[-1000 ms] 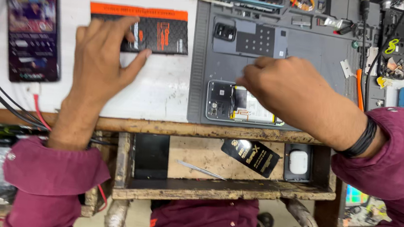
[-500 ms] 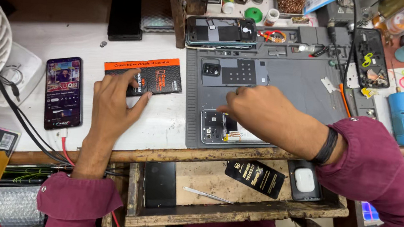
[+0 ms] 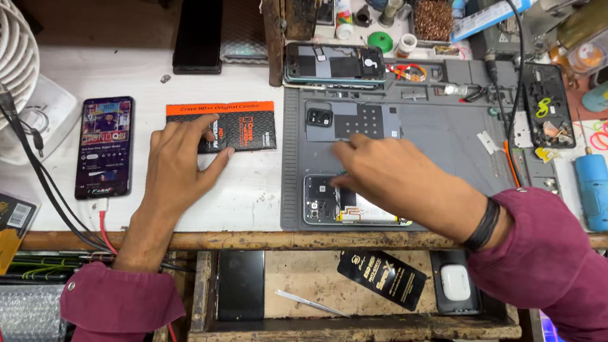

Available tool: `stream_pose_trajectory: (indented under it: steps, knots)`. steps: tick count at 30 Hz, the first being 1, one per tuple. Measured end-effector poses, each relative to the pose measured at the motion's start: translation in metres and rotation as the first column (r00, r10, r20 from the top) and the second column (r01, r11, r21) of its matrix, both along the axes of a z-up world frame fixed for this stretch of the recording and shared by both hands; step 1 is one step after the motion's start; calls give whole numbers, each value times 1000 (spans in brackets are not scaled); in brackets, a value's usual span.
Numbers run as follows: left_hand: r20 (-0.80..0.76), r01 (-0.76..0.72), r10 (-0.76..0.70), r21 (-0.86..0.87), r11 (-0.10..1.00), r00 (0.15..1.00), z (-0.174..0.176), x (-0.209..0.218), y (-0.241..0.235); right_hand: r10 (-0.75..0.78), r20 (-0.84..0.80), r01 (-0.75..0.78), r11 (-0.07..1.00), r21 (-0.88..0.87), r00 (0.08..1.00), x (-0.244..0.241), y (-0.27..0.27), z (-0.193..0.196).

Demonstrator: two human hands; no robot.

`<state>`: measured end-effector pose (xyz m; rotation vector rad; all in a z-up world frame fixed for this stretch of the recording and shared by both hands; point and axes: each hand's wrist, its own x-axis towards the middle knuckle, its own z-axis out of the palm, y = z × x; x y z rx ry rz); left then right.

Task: The person removes the back cover of a light green smartphone, then uses a metal spudger to pry and disconnect internal components. The phone remains open on the workbench with the battery and camera module exposed.

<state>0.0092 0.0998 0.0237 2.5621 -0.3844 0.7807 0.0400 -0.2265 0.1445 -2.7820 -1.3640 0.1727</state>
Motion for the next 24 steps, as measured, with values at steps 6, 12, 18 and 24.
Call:
stream_pose_trajectory:
  steps: [6, 12, 18, 24]
  knots:
    - [1, 5, -5, -22, 1000, 1000, 4, 0, -1, 76, -12, -74, 991, 108, 997, 0, 1, 0]
    - [5, 7, -7, -3, 1000, 1000, 2, -1, 0, 206, 3, -202, 957, 210, 979, 2, -2, -8]
    - [3, 13, -13, 0, 1000, 1000, 1, 0, 0, 118, 24, -120, 979, 165, 993, 4, -6, -10]
    - [2, 10, -10, -11, 1000, 1000, 2, -1, 0, 2, 27, -3, 999, 52, 1000, 1, -8, -4]
